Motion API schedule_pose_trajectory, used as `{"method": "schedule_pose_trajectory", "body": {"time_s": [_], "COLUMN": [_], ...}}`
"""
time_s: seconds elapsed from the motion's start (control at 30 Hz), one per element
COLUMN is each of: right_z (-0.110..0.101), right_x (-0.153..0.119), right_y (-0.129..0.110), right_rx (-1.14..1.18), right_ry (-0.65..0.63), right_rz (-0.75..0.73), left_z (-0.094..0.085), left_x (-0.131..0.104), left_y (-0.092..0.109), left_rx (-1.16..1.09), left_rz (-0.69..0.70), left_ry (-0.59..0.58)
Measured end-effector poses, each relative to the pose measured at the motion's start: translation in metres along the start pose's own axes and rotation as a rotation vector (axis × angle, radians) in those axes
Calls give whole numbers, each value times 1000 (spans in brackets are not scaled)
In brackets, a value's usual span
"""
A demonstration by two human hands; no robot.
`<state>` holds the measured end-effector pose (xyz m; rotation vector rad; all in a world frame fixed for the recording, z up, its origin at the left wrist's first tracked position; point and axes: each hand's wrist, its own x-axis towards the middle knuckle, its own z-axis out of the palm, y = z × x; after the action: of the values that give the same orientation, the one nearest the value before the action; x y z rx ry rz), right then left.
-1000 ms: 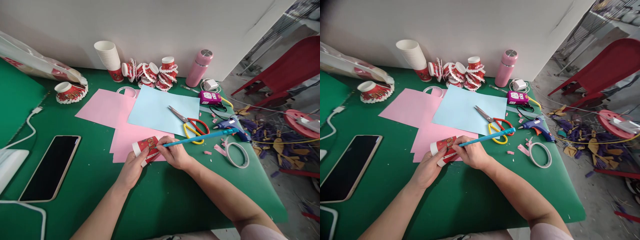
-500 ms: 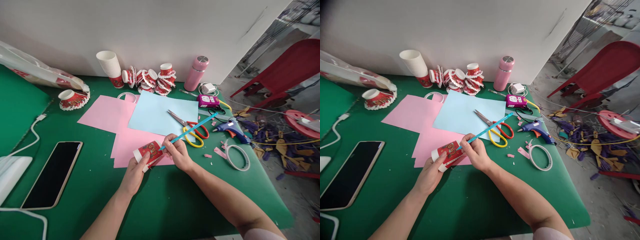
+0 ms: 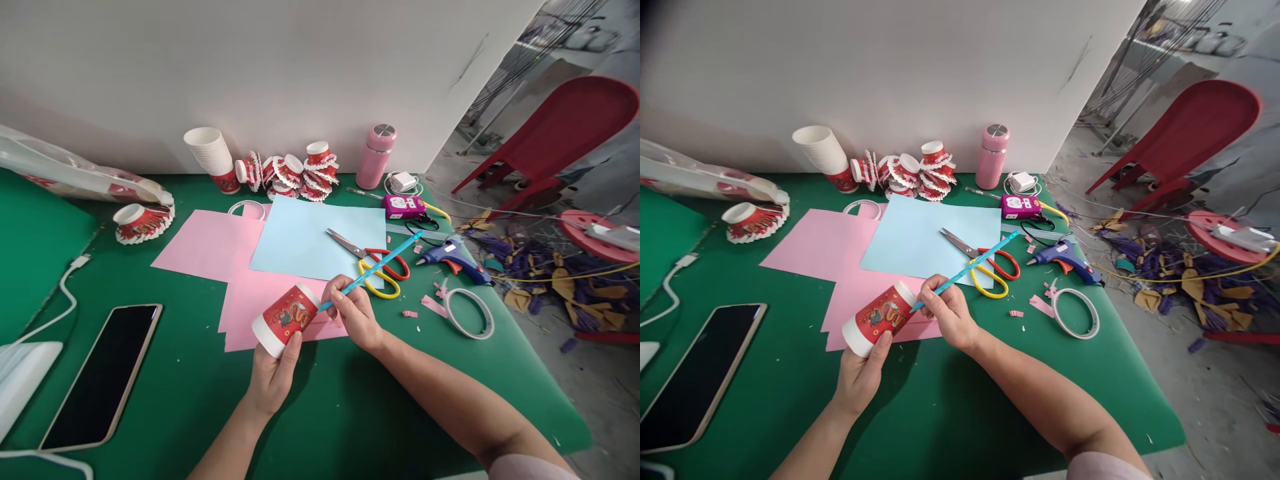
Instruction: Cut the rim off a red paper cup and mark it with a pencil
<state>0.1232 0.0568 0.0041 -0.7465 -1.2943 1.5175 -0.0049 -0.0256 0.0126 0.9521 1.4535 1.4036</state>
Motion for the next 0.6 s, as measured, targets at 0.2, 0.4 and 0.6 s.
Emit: {"method": "schedule_pose_trajectory", "body": {"time_s": [0.2,0.4,0.6], "right_z": [0,-1,-1], "right_x": [1,2,3], "right_y": [0,1,1], "right_rx": [-17,-2,13], "right_ry": [3,-12,-12], "right_rz": [-18,-59,-99], "left_z": [3,3,0], "left_x": [0,-2,-2], "left_y": [0,-4,-4], "left_rx": [13,94,194], "left_rz": [115,150,199], "left_ry": [65,66,2]}}
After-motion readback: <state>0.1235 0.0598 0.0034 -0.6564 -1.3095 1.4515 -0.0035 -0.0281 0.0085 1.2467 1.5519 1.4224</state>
